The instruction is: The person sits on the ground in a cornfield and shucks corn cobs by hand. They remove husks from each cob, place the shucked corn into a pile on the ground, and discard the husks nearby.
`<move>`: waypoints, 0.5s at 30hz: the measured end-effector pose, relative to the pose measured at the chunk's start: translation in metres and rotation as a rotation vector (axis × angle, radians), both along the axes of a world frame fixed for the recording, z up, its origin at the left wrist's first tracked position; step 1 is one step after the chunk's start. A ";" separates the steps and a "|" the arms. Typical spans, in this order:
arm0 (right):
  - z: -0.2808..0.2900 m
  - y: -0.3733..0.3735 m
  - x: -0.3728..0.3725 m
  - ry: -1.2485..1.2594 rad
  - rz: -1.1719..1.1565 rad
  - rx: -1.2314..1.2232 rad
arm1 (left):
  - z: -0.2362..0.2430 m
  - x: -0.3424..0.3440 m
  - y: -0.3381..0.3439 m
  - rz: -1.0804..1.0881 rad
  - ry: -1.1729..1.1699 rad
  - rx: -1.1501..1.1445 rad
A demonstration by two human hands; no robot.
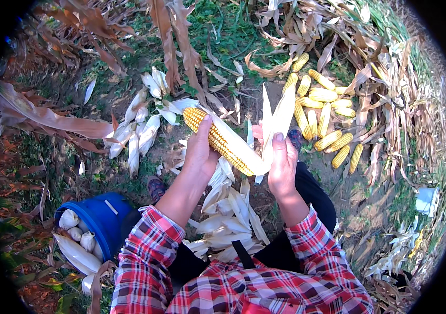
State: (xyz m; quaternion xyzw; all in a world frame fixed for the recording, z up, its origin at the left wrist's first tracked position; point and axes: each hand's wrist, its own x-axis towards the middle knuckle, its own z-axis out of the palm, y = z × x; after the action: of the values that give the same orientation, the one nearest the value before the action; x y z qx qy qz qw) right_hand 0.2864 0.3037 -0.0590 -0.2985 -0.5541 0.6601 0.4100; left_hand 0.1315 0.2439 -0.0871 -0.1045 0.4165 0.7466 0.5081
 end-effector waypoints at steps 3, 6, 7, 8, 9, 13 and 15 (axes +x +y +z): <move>0.018 0.013 0.010 0.297 0.152 -0.247 | 0.002 -0.014 0.003 0.212 -0.122 -0.013; 0.021 0.011 0.009 0.383 0.387 -0.653 | 0.007 -0.026 0.002 0.249 -0.037 -0.017; 0.022 0.009 0.008 0.378 0.478 -0.736 | 0.012 -0.028 0.003 0.243 0.002 -0.032; 0.004 0.016 0.012 0.556 0.614 -0.735 | 0.014 -0.029 0.005 0.236 0.040 -0.046; 0.008 0.010 0.005 0.507 0.450 -0.619 | 0.014 -0.033 0.003 0.267 0.031 -0.058; 0.020 -0.003 -0.006 0.212 0.214 0.042 | -0.001 -0.041 0.000 0.321 -0.046 -0.061; 0.012 -0.007 -0.005 -0.066 0.340 0.279 | -0.008 -0.036 -0.002 0.289 -0.125 -0.057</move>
State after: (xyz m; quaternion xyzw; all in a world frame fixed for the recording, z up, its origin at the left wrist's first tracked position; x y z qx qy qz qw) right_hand 0.2815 0.2971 -0.0467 -0.1626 -0.6957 0.6265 0.3115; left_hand 0.0960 0.2417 -0.0948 -0.2239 0.3859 0.7919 0.4169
